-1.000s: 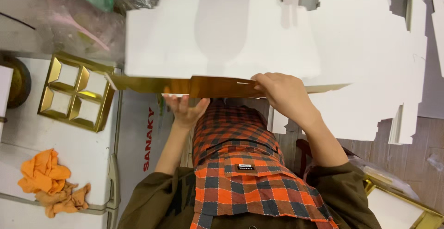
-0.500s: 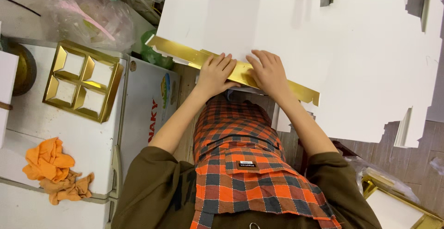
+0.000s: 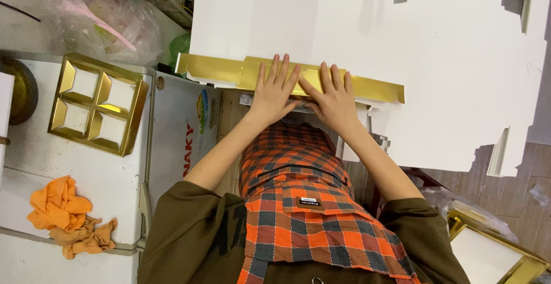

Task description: The person assembles a gold-colored divided tray by applying adhesive tape to the internal dividers. They then handle a white cardboard sheet, placing it over the tray and folding the edges to fit the structure.

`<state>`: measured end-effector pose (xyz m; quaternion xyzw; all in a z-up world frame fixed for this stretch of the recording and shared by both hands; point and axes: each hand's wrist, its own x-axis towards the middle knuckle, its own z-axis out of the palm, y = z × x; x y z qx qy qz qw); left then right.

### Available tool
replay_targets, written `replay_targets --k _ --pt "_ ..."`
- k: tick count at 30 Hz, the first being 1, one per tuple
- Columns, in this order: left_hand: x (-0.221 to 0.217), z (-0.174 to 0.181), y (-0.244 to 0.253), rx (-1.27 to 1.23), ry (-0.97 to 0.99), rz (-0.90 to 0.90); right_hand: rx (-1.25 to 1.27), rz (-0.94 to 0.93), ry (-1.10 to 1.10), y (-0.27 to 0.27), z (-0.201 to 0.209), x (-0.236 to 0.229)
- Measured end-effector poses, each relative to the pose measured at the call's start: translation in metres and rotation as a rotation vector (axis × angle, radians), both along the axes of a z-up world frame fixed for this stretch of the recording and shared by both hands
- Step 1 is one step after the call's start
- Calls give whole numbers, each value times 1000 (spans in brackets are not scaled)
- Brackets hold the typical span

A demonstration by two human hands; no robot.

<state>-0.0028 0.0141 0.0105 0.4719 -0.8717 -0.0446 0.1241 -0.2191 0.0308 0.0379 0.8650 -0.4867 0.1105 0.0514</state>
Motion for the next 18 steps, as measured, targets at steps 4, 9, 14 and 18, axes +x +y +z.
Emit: replay_targets --k 4,9,14,18 --pt "12 25 3 85 56 -68 123 26 -42 -1 20 -10" --pt "23 40 -21 41 82 -230 206 100 -159 -19 25 -19" --pt "18 14 -21 32 42 -304 169 121 -149 -12 10 -17" --pt "17 -9 -17 -7 25 -310 199 121 -146 -8 -2 -16"
